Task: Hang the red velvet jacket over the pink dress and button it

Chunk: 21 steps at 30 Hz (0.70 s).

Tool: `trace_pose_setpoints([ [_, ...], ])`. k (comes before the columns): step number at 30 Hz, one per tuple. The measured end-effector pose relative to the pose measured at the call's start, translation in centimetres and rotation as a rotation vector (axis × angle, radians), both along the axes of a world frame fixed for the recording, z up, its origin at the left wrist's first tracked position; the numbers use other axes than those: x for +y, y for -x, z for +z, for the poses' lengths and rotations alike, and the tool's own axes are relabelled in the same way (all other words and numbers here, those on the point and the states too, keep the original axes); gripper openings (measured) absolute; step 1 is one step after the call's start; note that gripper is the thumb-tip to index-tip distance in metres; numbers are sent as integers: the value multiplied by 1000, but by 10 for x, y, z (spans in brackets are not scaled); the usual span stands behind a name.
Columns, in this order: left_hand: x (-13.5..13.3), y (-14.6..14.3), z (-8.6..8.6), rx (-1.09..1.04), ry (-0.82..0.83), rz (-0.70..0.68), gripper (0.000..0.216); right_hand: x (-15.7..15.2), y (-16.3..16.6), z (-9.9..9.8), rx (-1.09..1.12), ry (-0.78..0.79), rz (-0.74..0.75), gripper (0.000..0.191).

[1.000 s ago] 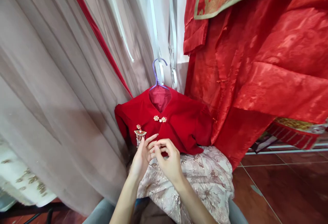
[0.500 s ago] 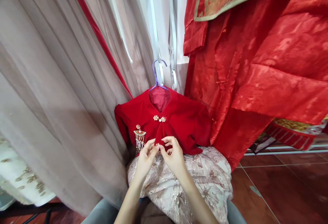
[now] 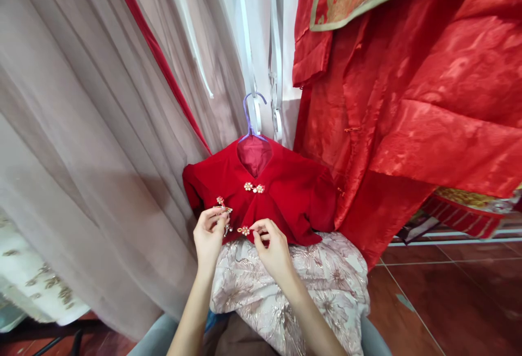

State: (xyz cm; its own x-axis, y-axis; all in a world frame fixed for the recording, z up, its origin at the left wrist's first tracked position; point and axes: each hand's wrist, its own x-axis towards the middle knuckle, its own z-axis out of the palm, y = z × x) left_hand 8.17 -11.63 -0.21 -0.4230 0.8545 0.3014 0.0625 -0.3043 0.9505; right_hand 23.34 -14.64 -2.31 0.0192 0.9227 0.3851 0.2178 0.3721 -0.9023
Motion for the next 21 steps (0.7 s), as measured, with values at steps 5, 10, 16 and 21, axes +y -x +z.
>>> trace_pose_setpoints([
  [5, 14, 10, 1, 90, -61, 68, 26, 8, 5, -2, 26, -7, 22, 5],
  [10, 20, 8, -5, 47, -59, 25, 26, 36, 26, 12, 128, -65, 143, 6],
  [16, 18, 12, 2, -193, -4, -96, 31, 56, 40, 27, 30, -133, 174, 14],
  [21, 14, 12, 12, -341, 61, -140, 35, 52, 34, 29, -20, -123, 224, 21],
])
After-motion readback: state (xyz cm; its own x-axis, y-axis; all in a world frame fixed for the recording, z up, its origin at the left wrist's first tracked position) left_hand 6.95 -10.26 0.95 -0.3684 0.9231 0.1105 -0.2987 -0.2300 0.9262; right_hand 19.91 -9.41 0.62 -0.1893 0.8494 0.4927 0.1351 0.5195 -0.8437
